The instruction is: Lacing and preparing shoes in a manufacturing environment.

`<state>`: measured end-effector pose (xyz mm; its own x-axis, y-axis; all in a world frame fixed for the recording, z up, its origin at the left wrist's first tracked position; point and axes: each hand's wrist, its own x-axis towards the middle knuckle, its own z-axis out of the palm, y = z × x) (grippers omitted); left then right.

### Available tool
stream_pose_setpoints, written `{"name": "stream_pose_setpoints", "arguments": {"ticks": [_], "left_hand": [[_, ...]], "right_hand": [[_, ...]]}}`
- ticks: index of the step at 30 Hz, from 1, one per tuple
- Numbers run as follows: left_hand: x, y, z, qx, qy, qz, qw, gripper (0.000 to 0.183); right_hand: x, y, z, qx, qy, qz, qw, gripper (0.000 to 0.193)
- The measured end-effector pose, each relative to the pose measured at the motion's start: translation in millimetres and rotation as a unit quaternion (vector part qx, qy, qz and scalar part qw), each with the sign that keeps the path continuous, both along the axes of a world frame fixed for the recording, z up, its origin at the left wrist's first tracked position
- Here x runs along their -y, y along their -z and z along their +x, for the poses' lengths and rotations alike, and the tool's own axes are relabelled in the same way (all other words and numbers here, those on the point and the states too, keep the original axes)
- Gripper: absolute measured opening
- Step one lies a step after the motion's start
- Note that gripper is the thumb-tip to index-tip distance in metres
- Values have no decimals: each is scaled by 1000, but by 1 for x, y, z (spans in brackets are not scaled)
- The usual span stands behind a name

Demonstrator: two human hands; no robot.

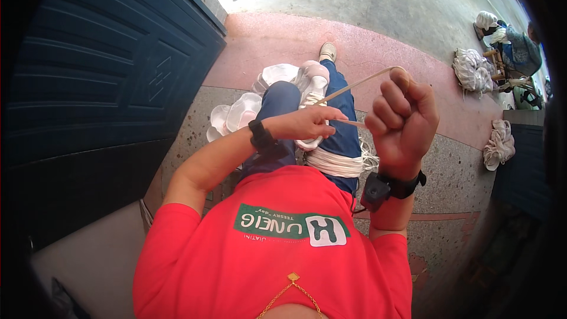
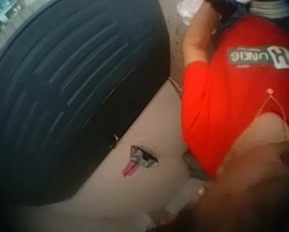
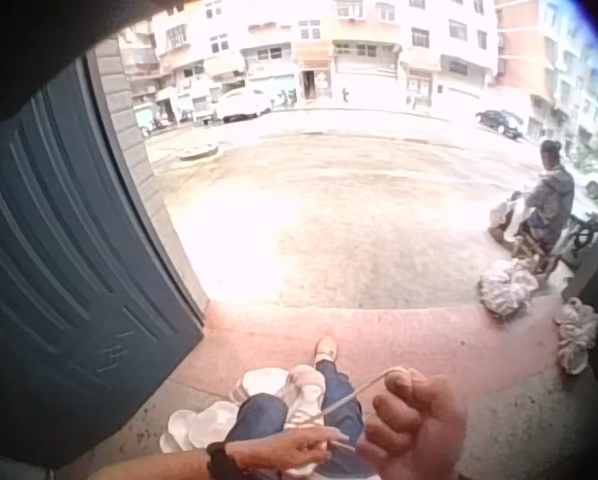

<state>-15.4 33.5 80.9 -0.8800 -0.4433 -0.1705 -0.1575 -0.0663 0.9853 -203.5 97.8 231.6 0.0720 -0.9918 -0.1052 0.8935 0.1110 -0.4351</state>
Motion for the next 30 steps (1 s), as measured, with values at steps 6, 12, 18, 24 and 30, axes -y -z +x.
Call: {"name": "stream_pose_setpoints", "arguments": {"ticks": [6, 12, 18, 24, 30], "left_hand": [[39, -18, 11, 37, 0, 93, 995, 31], [149, -14, 141, -173, -357, 264, 879, 24], [137, 26, 172, 55, -436, 209, 874, 28], [73, 60, 102, 238, -269, 103, 927, 24], [34, 80, 74, 323, -176, 17, 930, 25]], "right_hand": [[9, 38, -45, -261, 57, -79, 961, 17], [5, 134, -159, -60, 217, 101, 969, 11], [-20, 184, -196, -45, 193, 71, 978, 10], [-18, 165, -185, -99, 193, 49, 975, 14], [-20, 177, -190, -93, 223, 46, 969, 13]]}}
